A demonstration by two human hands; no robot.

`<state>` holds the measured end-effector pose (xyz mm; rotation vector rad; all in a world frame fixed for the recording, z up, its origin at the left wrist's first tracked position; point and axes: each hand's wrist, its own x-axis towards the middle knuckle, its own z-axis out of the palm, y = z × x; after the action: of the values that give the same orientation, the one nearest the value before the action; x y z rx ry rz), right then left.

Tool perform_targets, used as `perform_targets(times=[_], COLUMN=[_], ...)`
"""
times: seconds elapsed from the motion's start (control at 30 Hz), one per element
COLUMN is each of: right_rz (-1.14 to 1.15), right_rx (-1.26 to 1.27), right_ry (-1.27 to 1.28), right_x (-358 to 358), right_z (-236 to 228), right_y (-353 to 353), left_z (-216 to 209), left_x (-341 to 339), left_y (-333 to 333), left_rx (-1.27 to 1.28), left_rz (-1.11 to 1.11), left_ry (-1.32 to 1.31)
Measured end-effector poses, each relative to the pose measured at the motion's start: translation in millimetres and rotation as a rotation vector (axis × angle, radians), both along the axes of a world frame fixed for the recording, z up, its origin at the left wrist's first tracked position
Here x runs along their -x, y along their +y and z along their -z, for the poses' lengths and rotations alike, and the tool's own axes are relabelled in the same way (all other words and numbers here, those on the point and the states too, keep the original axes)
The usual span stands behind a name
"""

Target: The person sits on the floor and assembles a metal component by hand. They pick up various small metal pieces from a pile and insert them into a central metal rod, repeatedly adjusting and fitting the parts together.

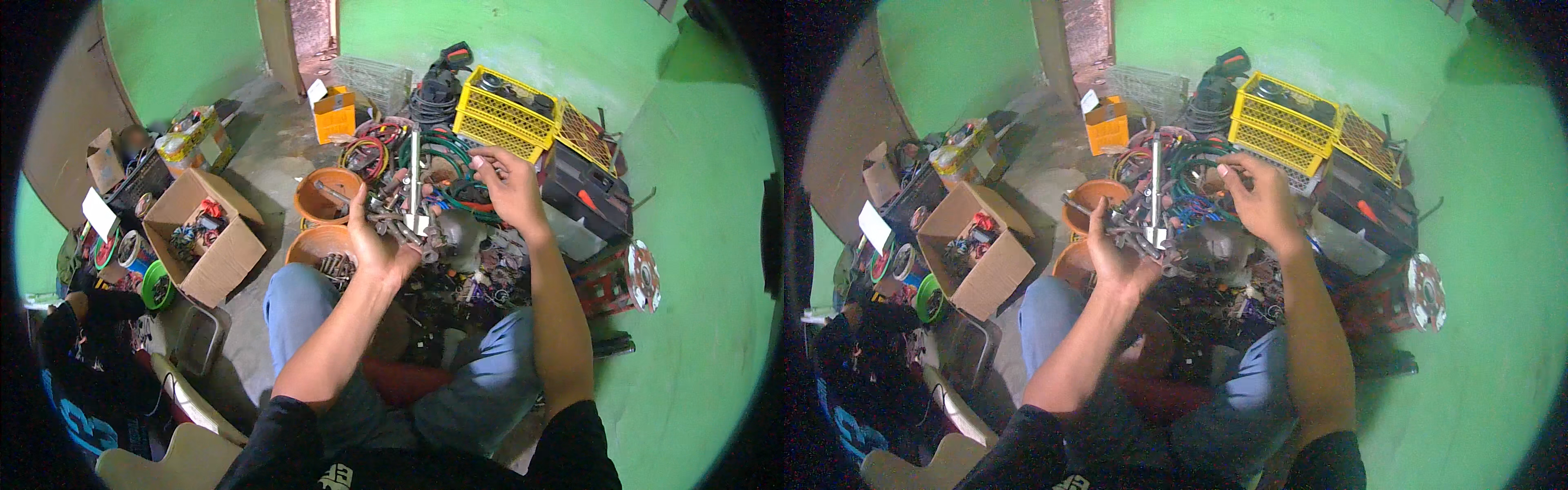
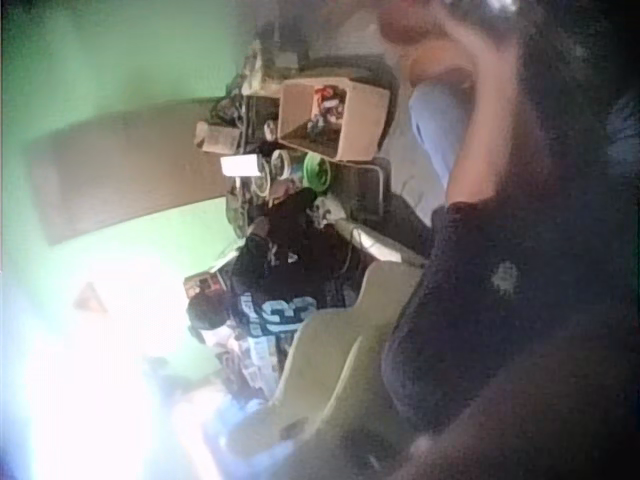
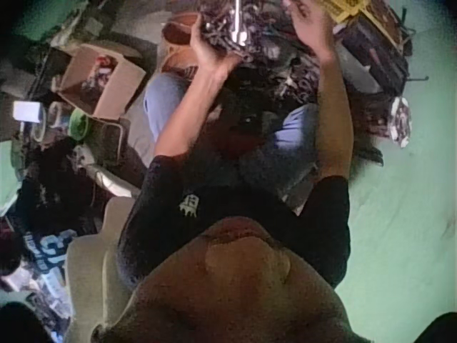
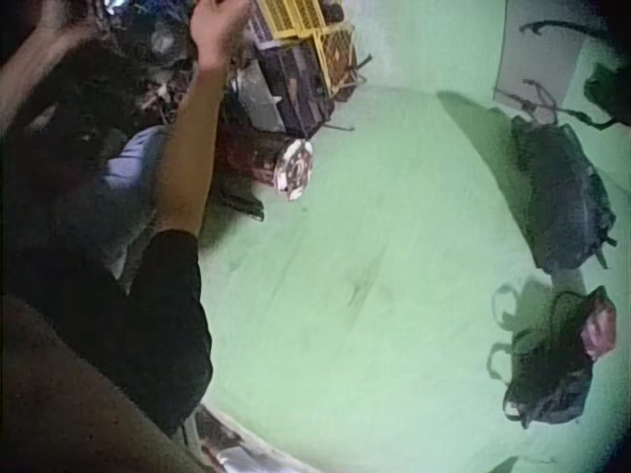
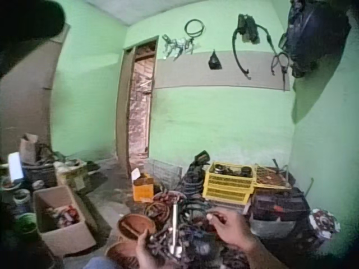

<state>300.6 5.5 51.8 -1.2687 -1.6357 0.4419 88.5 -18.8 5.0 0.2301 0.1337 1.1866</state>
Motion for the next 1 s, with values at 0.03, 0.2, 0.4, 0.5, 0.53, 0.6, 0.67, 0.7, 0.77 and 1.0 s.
perform_targets(times=[0.03, 0.2, 0.4, 0.5, 0.53, 0.6, 0.67, 0.7, 0.77, 1.0], right_rz=[-0.006, -0.097, -0.303, -0.291, -0.265, -0.211, -0.201, -0.195, -0.198, -0.16], right_rx=[-0.049, -0.241, -0.291, -0.329, -0.29, -0.213, -0.212, -0.211, -0.195, -0.34], right_ry=[-0.035, -0.139, -0.188, -0.203, -0.188, -0.16, -0.127, -0.111, 0.0, -0.108], right_x=[11, 63, 117, 145, 152, 163, 167, 168, 166, 166], right_z=[-6, -14, 0, 8, 12, 23, 30, 33, 43, 37], right_y=[-4, -19, -41, -51, -54, -55, -52, -50, -47, -57], left_z=[-6, -7, -15, -10, -8, -5, -4, -4, -7, 5], left_x=[5, 37, 80, 95, 97, 102, 103, 104, 102, 95], left_y=[-2, -5, -8, -10, -11, -11, -11, -12, -15, -13], left_rx=[0.016, -0.053, -0.104, -0.111, -0.107, -0.104, -0.107, -0.111, -0.117, -0.116], left_rz=[-0.031, -0.261, -0.326, -0.335, -0.344, -0.357, -0.357, -0.356, -0.35, -0.371], left_ry=[0.018, 0.126, 0.07, 0.061, 0.06, 0.052, 0.036, 0.038, 0.035, 0.076])
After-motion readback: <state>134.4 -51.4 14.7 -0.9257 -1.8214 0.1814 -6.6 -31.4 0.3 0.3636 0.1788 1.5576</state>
